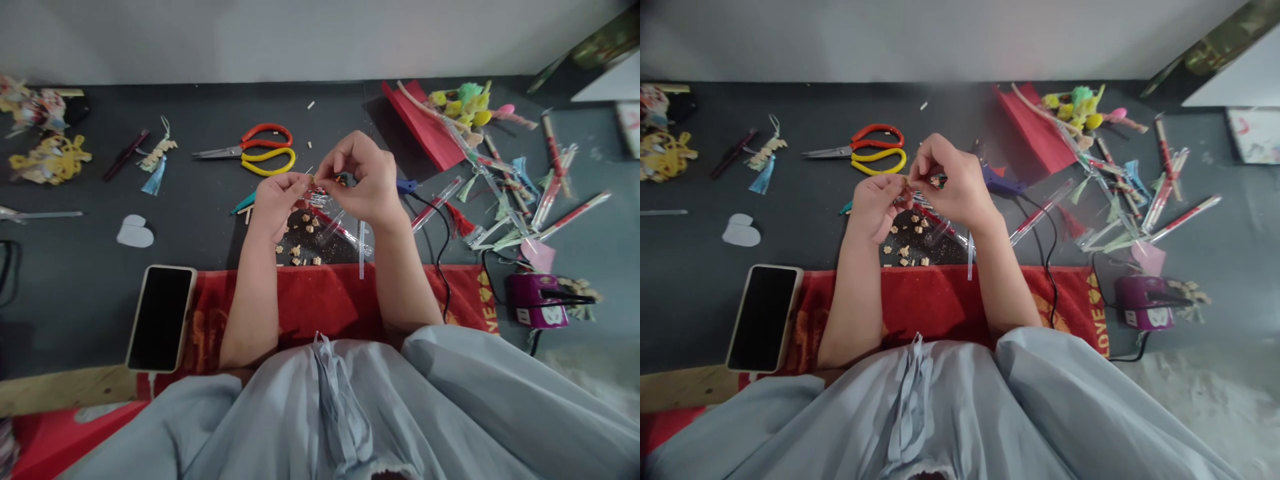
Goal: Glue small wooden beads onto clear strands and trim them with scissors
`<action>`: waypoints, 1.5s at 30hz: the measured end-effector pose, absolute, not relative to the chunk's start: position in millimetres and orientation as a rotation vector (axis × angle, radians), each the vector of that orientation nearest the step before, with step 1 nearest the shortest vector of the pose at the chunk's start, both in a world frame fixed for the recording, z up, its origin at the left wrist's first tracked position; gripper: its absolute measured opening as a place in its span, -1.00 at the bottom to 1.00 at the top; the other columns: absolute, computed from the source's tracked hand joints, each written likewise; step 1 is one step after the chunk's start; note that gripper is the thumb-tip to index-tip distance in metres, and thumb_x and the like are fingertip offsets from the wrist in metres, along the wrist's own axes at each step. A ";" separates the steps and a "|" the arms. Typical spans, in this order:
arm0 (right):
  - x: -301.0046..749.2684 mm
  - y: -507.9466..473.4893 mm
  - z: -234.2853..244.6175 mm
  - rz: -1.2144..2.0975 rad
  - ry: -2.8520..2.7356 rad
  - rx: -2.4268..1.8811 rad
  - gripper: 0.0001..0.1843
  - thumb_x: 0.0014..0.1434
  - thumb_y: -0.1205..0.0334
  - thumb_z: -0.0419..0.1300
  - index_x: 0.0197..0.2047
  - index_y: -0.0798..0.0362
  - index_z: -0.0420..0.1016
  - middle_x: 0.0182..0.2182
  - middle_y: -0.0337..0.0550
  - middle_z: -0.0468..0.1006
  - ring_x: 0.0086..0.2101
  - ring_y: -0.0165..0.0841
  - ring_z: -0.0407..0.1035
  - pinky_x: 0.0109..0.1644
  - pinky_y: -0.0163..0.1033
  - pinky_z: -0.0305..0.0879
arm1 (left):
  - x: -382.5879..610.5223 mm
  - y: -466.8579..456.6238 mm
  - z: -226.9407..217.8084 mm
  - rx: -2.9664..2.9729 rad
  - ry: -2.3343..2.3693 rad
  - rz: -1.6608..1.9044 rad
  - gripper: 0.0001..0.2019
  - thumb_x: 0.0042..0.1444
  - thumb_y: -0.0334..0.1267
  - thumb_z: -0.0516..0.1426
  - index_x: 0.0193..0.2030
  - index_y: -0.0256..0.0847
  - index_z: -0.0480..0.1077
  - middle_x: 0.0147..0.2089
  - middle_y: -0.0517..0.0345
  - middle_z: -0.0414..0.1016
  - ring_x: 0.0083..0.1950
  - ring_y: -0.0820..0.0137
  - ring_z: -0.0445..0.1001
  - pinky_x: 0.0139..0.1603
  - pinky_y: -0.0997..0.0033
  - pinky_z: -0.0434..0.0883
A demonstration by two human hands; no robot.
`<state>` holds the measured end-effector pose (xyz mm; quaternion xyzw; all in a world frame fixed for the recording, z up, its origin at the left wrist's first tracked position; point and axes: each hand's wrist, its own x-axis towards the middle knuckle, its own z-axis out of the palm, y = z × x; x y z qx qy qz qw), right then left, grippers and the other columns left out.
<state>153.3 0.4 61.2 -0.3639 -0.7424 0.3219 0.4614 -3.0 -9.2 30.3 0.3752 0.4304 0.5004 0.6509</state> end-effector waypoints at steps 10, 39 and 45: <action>160.0 6.4 62.0 0.754 -1.884 -1.000 -0.91 0.09 0.19 0.27 -0.37 -0.05 0.43 -0.38 -0.20 0.49 -0.33 -0.39 0.39 -0.23 -0.21 0.44 | -2.3 -9.3 29.1 0.843 0.949 1.139 -0.77 0.00 -0.09 0.29 -0.41 -0.21 0.46 -0.46 0.25 0.48 -0.49 0.63 0.37 -0.45 0.60 0.38; 147.6 11.8 51.0 1.103 -1.700 -0.997 -0.76 0.12 0.05 0.25 -0.40 0.05 0.41 -0.53 -0.31 0.41 -0.47 -0.53 0.34 -0.40 -0.37 0.33 | -1.1 -5.9 26.9 0.949 1.035 1.307 -0.72 -0.13 -0.05 0.35 -0.40 -0.19 0.47 -0.48 0.29 0.46 -0.53 0.64 0.32 -0.48 0.59 0.30; 148.4 10.6 51.7 1.078 -1.698 -0.994 -0.78 0.08 0.08 0.28 -0.40 0.05 0.42 -0.52 -0.30 0.42 -0.47 -0.53 0.32 -0.42 -0.38 0.31 | -2.3 -7.4 25.3 0.986 1.023 1.357 -0.66 -0.21 -0.01 0.38 -0.40 -0.15 0.44 -0.42 0.28 0.47 -0.46 0.60 0.39 -0.44 0.57 0.35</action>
